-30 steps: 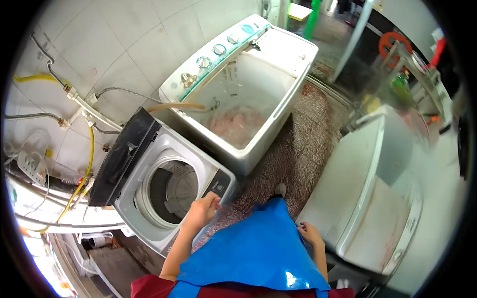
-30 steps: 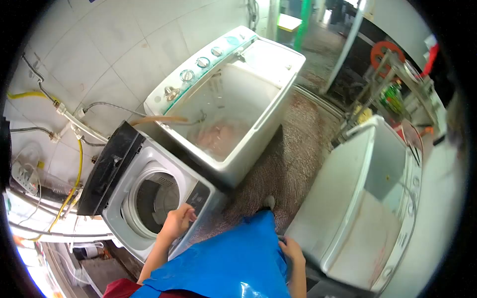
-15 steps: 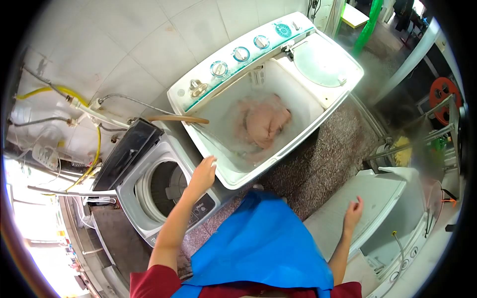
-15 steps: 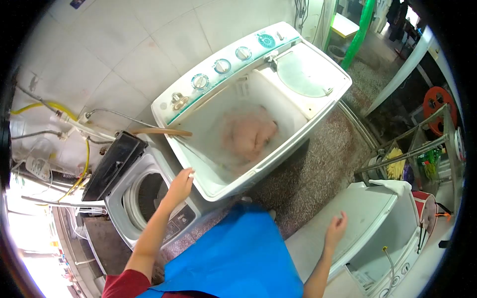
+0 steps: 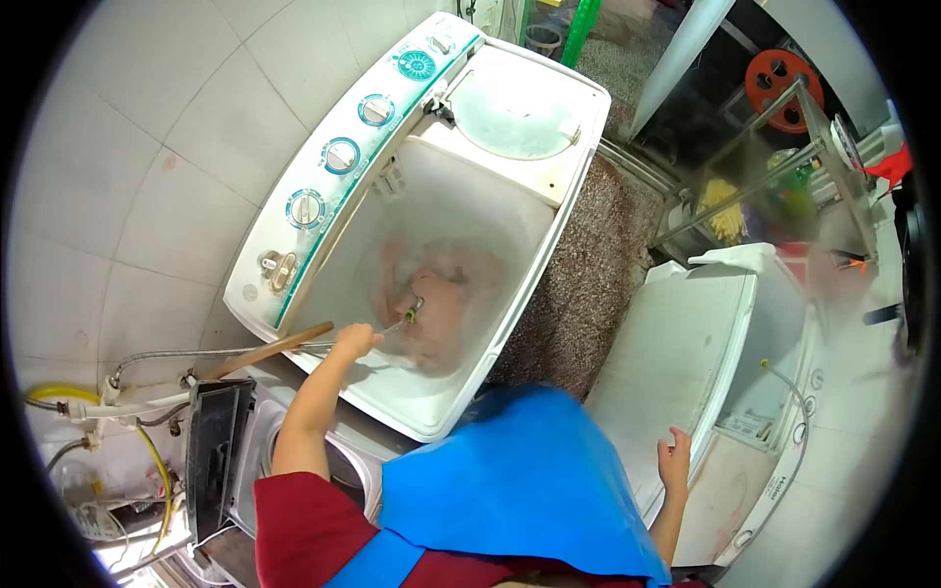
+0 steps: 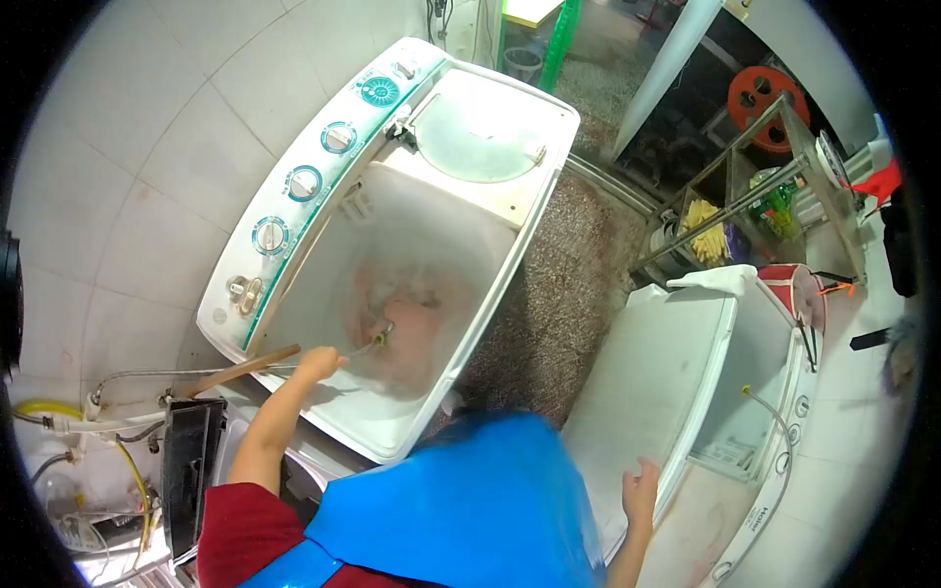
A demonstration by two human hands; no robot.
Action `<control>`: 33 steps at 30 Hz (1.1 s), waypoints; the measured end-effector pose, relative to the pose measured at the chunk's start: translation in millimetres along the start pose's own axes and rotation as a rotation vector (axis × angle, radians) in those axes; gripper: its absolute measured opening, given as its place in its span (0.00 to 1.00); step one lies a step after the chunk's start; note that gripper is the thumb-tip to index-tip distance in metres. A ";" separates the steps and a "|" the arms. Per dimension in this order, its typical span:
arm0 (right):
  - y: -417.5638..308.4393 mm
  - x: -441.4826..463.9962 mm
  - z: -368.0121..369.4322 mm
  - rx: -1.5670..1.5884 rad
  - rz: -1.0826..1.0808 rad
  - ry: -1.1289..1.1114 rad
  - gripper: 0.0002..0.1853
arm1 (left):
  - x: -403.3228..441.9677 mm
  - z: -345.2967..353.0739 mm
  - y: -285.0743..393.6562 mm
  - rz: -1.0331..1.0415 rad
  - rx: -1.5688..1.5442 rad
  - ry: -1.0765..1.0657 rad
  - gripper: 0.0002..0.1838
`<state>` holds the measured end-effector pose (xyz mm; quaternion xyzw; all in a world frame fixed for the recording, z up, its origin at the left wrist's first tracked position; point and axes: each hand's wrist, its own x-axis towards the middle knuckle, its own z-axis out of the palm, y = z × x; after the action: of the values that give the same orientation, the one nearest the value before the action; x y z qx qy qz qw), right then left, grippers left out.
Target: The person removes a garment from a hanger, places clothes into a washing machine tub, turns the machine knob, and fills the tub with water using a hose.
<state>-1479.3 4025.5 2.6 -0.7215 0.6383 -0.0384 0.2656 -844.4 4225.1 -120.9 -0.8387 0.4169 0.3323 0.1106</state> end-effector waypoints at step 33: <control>-83.1 180.8 50.0 -0.078 -0.317 -0.571 0.23 | -193.9 -7.4 83.6 0.031 0.075 0.197 0.19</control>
<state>-1351.7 3875.7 -55.6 -0.8030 0.4188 0.1491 0.3968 -989.2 4290.6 18.3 -0.8561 0.4510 0.2340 0.0949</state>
